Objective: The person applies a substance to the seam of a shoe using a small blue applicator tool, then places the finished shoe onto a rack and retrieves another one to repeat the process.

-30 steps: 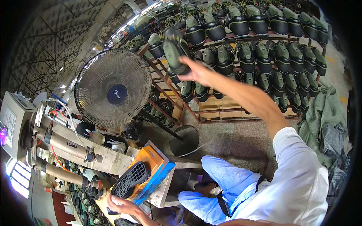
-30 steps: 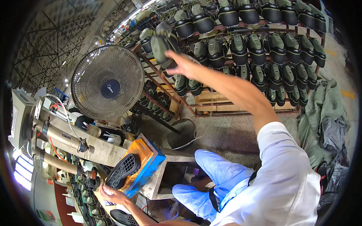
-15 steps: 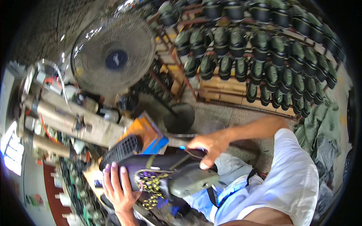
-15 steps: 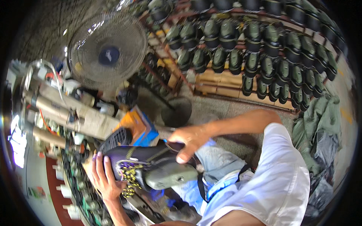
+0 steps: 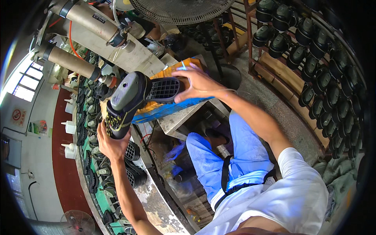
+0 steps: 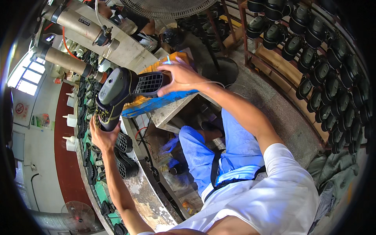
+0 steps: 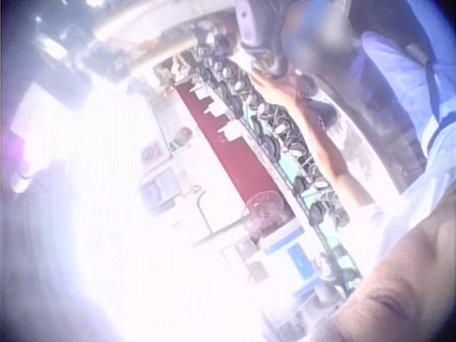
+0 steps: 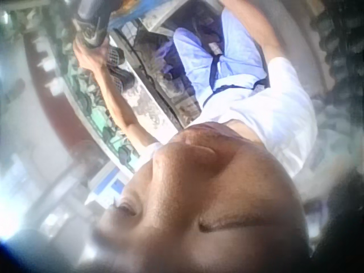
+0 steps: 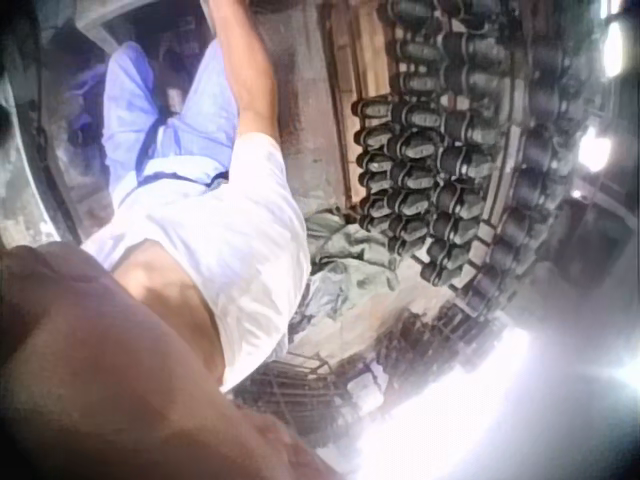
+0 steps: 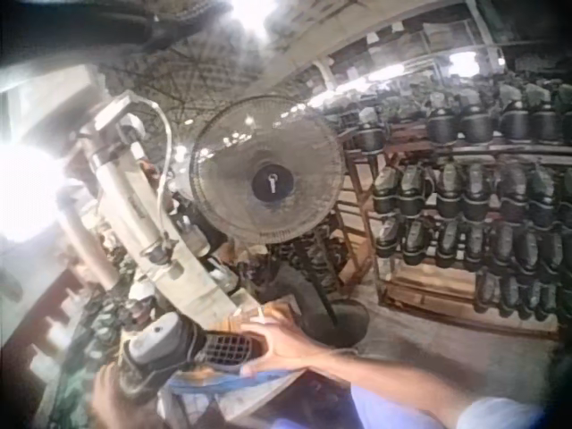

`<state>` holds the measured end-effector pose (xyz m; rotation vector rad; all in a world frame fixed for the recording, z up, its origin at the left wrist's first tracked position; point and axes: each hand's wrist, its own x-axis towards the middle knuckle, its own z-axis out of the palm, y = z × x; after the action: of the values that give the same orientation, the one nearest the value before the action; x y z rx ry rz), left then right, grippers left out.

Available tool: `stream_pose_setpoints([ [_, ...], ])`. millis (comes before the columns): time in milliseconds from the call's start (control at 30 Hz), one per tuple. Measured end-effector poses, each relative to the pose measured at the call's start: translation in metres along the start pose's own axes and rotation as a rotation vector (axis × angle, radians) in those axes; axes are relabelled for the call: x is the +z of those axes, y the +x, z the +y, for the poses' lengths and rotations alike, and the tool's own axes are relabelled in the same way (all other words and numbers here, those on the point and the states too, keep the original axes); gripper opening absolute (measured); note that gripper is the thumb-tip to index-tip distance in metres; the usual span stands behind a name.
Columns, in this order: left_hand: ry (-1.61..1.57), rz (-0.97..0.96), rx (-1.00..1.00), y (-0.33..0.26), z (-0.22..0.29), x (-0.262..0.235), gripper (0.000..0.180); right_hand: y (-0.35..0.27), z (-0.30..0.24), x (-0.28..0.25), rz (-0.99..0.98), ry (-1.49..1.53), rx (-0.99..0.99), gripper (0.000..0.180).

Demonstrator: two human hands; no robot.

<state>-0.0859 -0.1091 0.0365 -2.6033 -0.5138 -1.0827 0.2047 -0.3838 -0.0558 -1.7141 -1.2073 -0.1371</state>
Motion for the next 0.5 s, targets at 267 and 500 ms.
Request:
stream_pose_setpoints([
  [267,-0.111,-0.213,0.073,0.047,-0.011,0.016,0.097,0.027,0.019,-0.018,-0.049,-0.012,-0.063,0.090],
  [500,-0.247,-0.374,0.198,0.092,-0.014,0.032,0.103,0.043,0.042,-0.011,-0.080,0.023,-0.057,0.097],
])
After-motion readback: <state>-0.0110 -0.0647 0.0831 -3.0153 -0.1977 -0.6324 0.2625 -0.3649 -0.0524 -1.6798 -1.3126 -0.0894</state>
